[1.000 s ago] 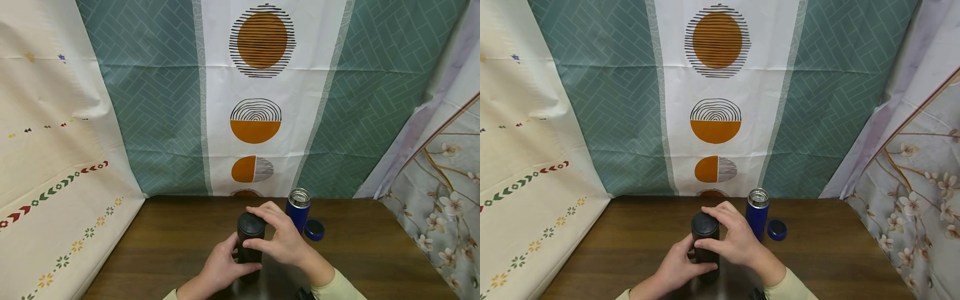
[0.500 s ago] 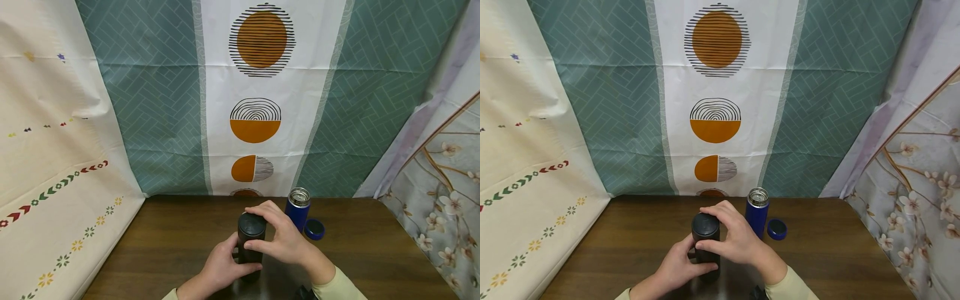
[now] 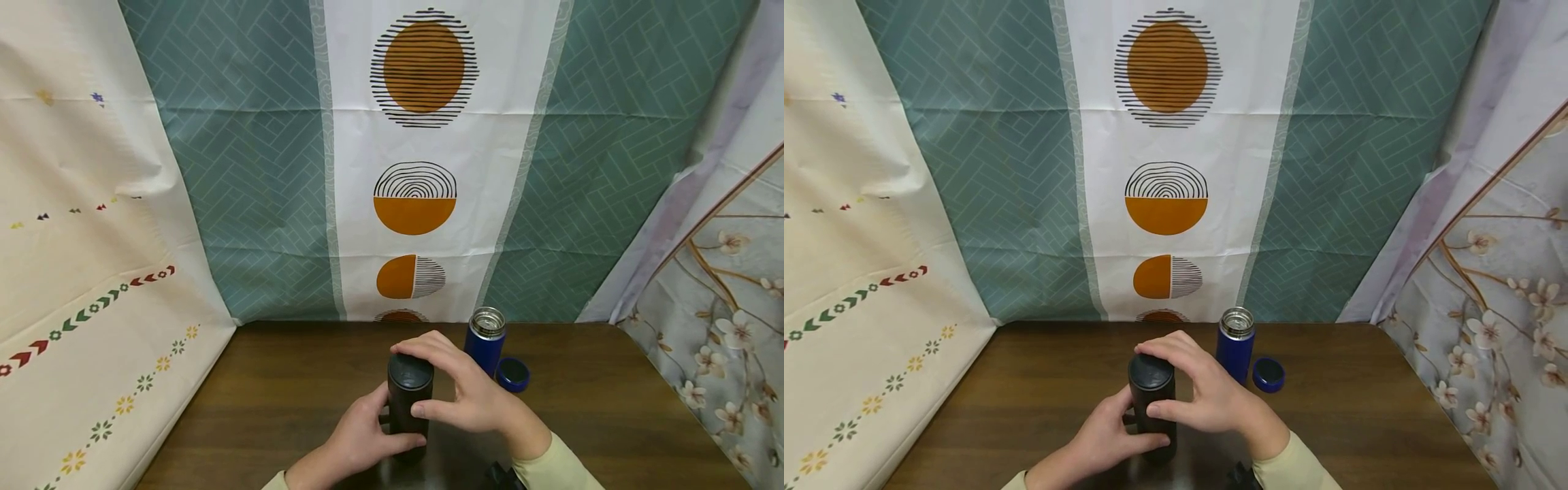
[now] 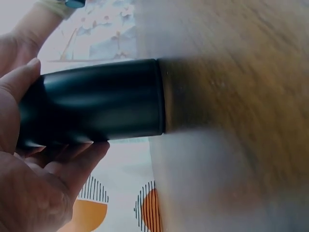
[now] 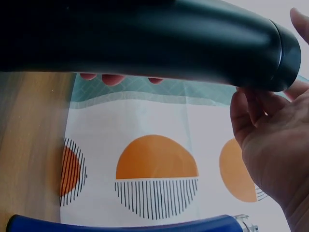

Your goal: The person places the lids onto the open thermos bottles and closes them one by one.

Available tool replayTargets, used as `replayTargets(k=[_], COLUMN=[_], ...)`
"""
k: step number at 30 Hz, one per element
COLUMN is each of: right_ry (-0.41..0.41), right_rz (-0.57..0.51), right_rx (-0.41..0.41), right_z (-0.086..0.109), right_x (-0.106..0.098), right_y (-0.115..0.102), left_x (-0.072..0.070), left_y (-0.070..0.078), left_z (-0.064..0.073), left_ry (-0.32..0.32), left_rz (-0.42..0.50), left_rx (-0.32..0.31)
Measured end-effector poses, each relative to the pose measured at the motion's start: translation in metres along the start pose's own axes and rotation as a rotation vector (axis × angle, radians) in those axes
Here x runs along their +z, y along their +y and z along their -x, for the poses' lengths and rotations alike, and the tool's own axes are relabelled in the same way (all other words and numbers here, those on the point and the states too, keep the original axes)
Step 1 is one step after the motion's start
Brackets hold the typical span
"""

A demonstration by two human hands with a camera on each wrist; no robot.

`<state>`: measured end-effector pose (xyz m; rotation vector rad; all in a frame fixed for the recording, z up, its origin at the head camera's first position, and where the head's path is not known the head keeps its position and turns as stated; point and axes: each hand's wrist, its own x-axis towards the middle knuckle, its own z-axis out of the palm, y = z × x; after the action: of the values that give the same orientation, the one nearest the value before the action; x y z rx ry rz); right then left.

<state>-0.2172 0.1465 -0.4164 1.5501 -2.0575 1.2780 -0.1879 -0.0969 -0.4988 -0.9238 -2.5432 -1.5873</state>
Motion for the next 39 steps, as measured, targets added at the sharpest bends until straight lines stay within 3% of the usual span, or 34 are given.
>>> replayTargets(k=[6,14,22,30,39], right_ry=[-0.035,-0.028,-0.05,-0.018,0.008], right_rz=[-0.053,-0.049,-0.072,-0.055,-0.06], right_rx=[0.01,-0.048,-0.029,-0.031,-0.023], right_z=[0.0006,0.0003,0.0006,0.002,0.0014], right_x=[-0.0025,-0.0015,-0.0016,-0.001,0.0008], right_y=[0.0012,0.0028,0.003,0.0034,0.0024], left_x=[-0.003,-0.0051,-0.0061,-0.0056,-0.0055], left_y=[-0.0009,-0.0008,-0.0002,0.0033,0.0056], left_z=[-0.0002,0.0007,0.001,0.0006,0.0017], left_ry=[-0.055,-0.107,-0.129,-0.121,-0.108], left_rz=[0.018,0.046,0.068,0.075,0.073], left_rx=[0.006,0.017,0.012,-0.038,-0.046])
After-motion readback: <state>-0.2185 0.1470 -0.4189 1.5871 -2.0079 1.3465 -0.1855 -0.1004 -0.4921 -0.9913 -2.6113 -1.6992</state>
